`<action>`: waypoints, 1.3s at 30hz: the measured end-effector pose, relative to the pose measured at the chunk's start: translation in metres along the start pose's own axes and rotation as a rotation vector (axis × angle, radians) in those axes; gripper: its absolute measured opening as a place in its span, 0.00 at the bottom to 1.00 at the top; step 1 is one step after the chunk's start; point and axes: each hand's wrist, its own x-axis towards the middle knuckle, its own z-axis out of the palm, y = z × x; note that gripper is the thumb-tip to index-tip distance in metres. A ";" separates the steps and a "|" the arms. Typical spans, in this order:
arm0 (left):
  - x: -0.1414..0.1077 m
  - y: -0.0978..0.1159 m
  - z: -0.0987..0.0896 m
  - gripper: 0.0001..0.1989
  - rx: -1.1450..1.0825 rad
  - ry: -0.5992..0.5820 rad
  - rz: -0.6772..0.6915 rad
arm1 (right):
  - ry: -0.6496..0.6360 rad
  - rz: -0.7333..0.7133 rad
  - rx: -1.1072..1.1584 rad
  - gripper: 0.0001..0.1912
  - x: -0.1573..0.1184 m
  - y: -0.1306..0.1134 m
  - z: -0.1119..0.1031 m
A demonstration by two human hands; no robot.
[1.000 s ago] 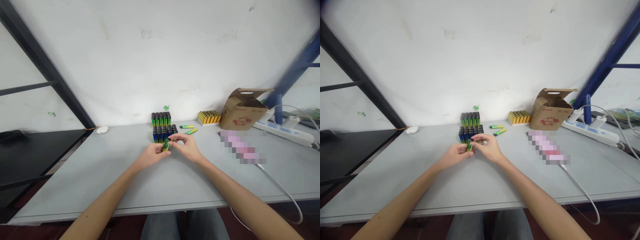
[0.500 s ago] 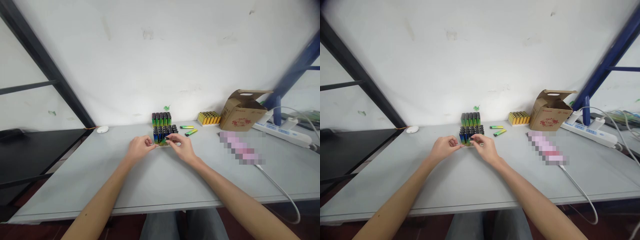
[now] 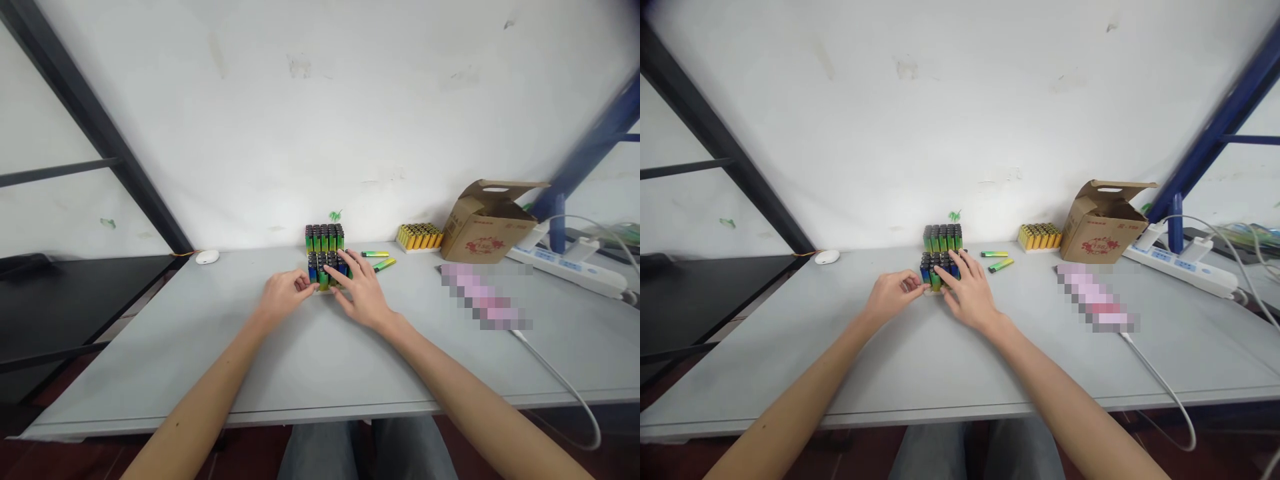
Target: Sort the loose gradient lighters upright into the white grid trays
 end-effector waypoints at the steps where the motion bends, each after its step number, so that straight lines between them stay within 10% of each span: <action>1: 0.000 -0.001 0.001 0.12 0.005 -0.002 0.009 | -0.040 -0.007 -0.014 0.26 0.000 -0.001 -0.001; 11: -0.003 0.002 0.003 0.15 0.013 -0.069 0.082 | 0.093 0.316 0.019 0.25 -0.001 0.039 -0.005; 19: -0.011 0.010 0.014 0.10 -0.089 -0.013 0.214 | -0.370 0.466 -0.260 0.27 -0.015 0.067 -0.003; 27: -0.013 0.016 0.014 0.12 -0.224 0.338 0.515 | -0.332 0.389 -0.210 0.25 -0.013 0.068 -0.001; 39: -0.016 0.022 0.012 0.15 -0.260 0.277 0.562 | -0.138 0.584 0.257 0.13 -0.004 0.079 -0.005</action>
